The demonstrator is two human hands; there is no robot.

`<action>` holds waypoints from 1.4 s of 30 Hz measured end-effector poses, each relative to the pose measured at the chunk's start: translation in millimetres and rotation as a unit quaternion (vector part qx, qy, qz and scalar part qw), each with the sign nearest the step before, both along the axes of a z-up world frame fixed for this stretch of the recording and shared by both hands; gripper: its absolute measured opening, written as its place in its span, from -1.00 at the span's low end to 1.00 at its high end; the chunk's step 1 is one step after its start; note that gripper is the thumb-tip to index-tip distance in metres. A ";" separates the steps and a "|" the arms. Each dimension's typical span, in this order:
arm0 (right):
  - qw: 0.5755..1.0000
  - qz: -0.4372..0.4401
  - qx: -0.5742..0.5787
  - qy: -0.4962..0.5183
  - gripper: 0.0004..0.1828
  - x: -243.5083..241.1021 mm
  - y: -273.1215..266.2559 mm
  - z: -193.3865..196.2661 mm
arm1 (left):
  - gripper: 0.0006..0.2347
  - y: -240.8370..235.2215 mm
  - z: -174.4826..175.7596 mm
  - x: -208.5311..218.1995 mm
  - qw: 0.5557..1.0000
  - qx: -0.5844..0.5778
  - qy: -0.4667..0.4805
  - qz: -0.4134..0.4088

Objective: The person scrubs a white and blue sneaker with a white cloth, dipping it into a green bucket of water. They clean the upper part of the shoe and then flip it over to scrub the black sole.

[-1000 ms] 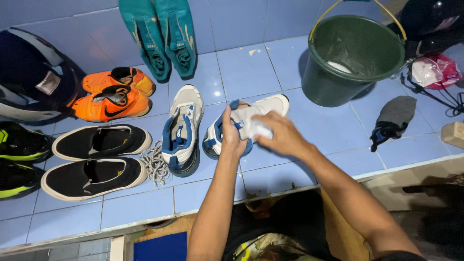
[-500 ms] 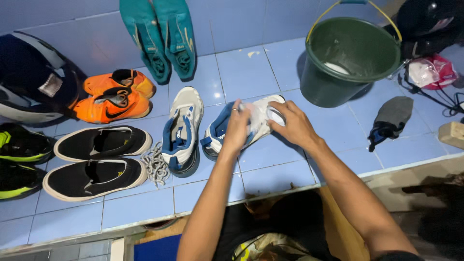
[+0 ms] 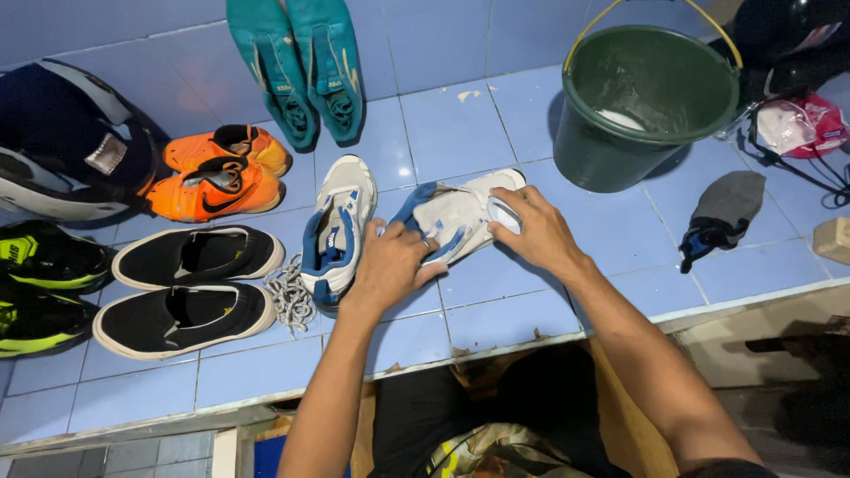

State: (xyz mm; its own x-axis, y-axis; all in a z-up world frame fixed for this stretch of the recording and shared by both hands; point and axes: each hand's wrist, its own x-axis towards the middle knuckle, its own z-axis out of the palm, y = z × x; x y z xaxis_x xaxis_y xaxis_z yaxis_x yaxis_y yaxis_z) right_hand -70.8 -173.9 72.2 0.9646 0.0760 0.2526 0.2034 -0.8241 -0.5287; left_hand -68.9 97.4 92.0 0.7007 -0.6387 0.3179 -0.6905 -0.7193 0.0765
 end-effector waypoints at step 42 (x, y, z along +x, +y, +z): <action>0.992 0.073 0.096 -0.035 -0.38 -5.0 47.9 -28.8 | -0.77 -5.5 -24.7 17.3 0.950 -0.181 0.182 0.178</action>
State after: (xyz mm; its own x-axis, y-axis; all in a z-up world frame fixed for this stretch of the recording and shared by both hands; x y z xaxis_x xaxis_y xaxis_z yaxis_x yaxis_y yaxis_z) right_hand -75.9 -126.0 43.4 0.9260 0.1580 0.3428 0.3559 -0.6679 -0.6536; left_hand -51.6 92.0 67.4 0.9573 -0.2362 0.1666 -0.2890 -0.7837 0.5497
